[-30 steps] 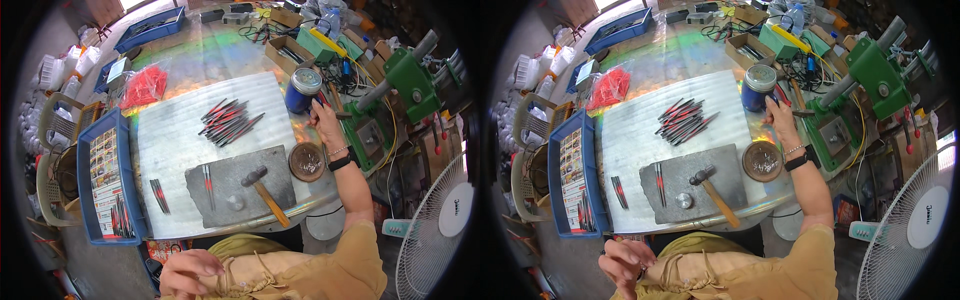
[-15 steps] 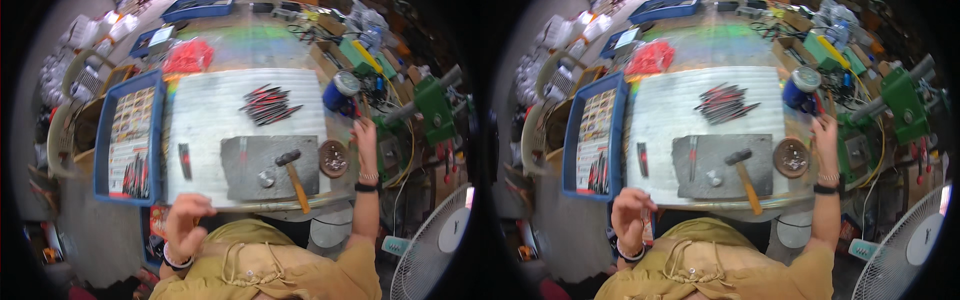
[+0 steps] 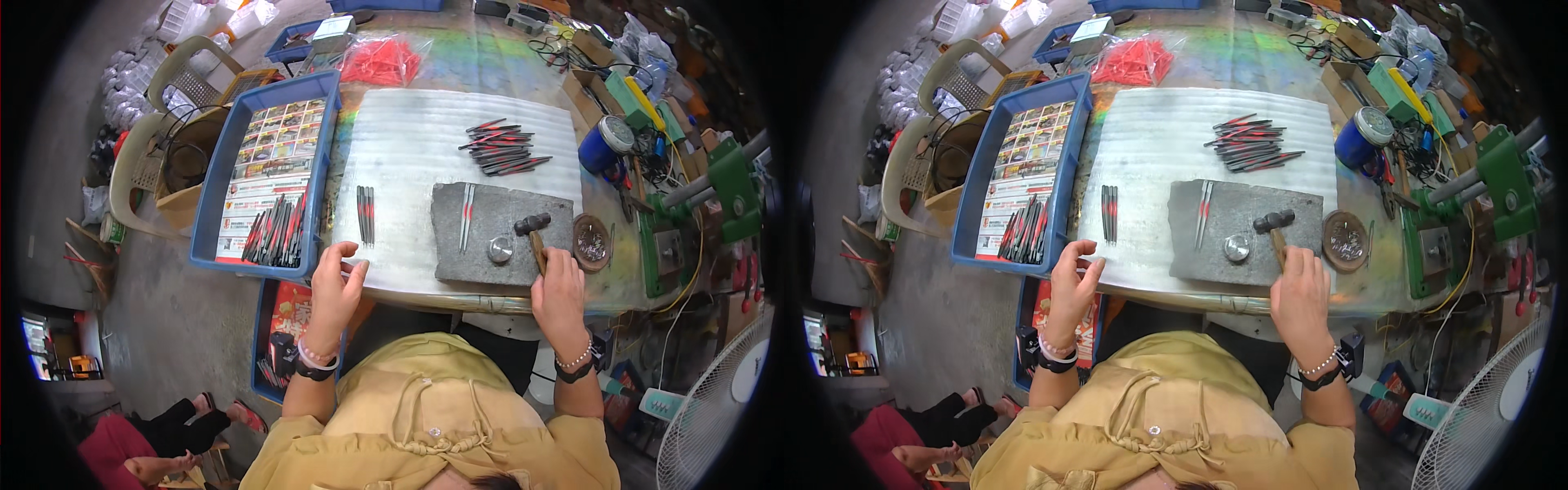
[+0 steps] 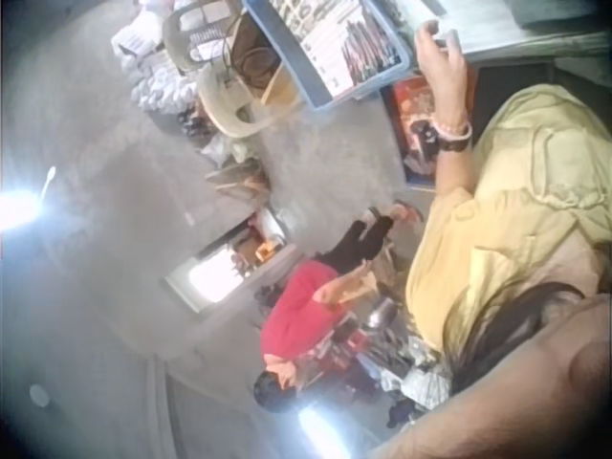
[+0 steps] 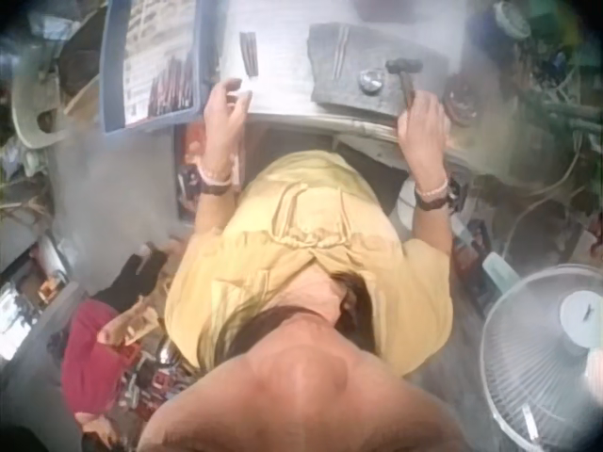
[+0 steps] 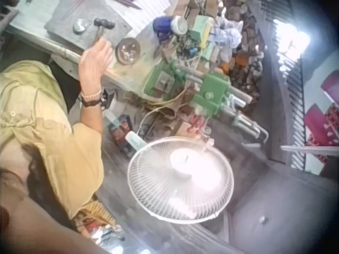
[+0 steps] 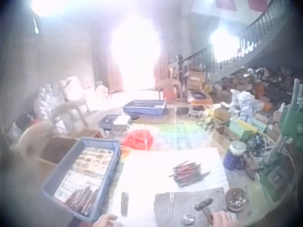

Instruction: The person repeatedly picks up thin metal rods with red tips, places them on a metal anvil, and strikes them with a hammer. They occasionally inspect the rods and use a blue heat gun on a small white container before resuming hammering.

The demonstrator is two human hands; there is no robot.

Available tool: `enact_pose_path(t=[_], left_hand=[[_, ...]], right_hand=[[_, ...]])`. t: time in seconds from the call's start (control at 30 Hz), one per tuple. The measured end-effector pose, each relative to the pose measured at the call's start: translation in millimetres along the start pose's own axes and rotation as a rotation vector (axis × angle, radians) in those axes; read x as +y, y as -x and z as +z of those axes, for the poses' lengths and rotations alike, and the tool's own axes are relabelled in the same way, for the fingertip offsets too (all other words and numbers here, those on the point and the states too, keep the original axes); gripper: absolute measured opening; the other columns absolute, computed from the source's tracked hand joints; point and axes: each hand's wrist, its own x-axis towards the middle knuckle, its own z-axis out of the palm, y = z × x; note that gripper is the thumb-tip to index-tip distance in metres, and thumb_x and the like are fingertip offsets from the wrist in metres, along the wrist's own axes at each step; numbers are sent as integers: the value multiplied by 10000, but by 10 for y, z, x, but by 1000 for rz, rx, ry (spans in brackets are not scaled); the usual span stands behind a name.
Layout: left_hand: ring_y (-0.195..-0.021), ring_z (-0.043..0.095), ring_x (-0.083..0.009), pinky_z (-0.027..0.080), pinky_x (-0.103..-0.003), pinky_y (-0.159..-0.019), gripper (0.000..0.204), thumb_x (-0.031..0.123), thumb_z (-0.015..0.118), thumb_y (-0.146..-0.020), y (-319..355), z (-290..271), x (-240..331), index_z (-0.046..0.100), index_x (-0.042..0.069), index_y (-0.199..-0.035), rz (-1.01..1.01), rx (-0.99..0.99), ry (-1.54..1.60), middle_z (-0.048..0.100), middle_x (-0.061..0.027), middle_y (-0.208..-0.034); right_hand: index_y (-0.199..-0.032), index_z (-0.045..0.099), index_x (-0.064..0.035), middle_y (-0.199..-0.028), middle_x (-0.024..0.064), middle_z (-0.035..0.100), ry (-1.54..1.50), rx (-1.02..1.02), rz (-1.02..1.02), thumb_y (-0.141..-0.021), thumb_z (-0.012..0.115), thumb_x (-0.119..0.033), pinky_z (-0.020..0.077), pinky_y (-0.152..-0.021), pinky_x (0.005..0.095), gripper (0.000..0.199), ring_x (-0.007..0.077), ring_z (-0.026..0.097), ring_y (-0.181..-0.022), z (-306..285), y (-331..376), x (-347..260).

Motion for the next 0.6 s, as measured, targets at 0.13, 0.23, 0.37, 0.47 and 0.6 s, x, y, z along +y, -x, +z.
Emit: enact_pose_path(t=[0.13,0.23,0.37,0.47,0.6], left_hand=[[-679,608,-190,498,-289,-585,226,47,654,-848,-120,61,95,586,-16,-1055,71,-34,-19,609,-127,-966],[-677,598,-164,487,-269,-587,197,36,650,-856,-169,167,241,598,-8,-1041,100,-136,42,614,-109,-951],[-679,594,-148,476,-257,-584,177,26,650,-857,-248,342,425,605,-10,-1025,173,-259,115,620,-103,-942],[-631,594,-211,485,-300,-568,165,34,652,-847,-357,455,550,601,-3,-999,241,-295,137,614,-134,-913],[-645,595,-141,477,-253,-573,157,22,655,-854,-570,553,746,620,-4,-1005,279,-300,87,632,-97,-895]], right_hand=[[-1112,456,20,-987,182,499,70,-5,85,-749,566,10,448,-815,437,379,364,531,-989,83,-70,8],[-1116,440,24,-987,195,493,16,-2,153,-760,560,0,461,-780,466,376,384,551,-924,125,-75,36],[-1151,451,36,-1036,229,524,-141,33,168,-785,539,-4,478,-775,448,378,393,580,-920,114,-50,93],[-1182,468,48,-1000,228,577,-472,76,210,-837,531,-33,486,-774,392,360,339,614,-892,92,-34,122],[-1188,488,46,-868,191,608,-768,23,356,-891,537,-84,478,-738,348,328,252,614,-789,137,-24,117]])
